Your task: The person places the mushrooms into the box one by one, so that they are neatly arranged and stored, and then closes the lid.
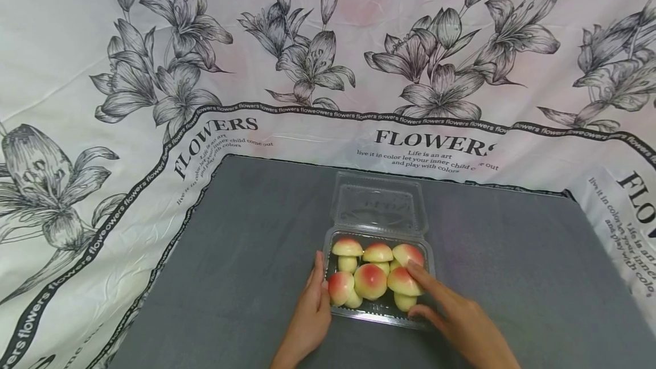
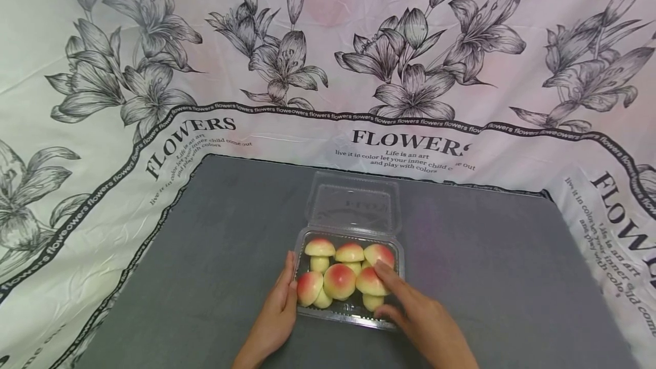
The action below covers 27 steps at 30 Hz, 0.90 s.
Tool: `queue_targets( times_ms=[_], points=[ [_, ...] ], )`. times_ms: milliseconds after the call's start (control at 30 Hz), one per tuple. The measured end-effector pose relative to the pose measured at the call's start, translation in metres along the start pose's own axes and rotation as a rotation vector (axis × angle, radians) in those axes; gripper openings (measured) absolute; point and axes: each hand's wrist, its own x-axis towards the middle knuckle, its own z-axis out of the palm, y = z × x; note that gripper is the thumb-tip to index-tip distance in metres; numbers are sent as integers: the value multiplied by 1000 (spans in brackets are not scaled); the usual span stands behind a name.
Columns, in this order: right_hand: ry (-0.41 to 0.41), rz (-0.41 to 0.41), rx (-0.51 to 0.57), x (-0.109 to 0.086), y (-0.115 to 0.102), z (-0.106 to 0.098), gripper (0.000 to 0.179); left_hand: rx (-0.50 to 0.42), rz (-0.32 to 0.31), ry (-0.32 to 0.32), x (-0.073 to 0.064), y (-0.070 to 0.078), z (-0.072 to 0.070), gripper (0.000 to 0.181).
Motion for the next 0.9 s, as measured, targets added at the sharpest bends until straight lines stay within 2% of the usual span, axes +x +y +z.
queue_targets(
  times_ms=[200, 367, 600, 767, 900],
  points=[
    [47, -26, 51, 0, 1, 3, 62, 6, -5, 7, 0, 0, -1, 64],
    [78, -49, 21, -1, 3, 4, 66, 3, -5, 1, 0, 1, -1, 64],
    [104, -91, 7, -4, 6, 6, 61, 3, -7, -2, -1, 2, -2, 64],
    [159, -144, 7, -3, 8, 10, 58, 4, 6, 0, -1, 2, -2, 63],
    [140, -146, -1, -4, 8, 10, 58, 0, 4, -10, -1, 3, -2, 64]
  ],
)
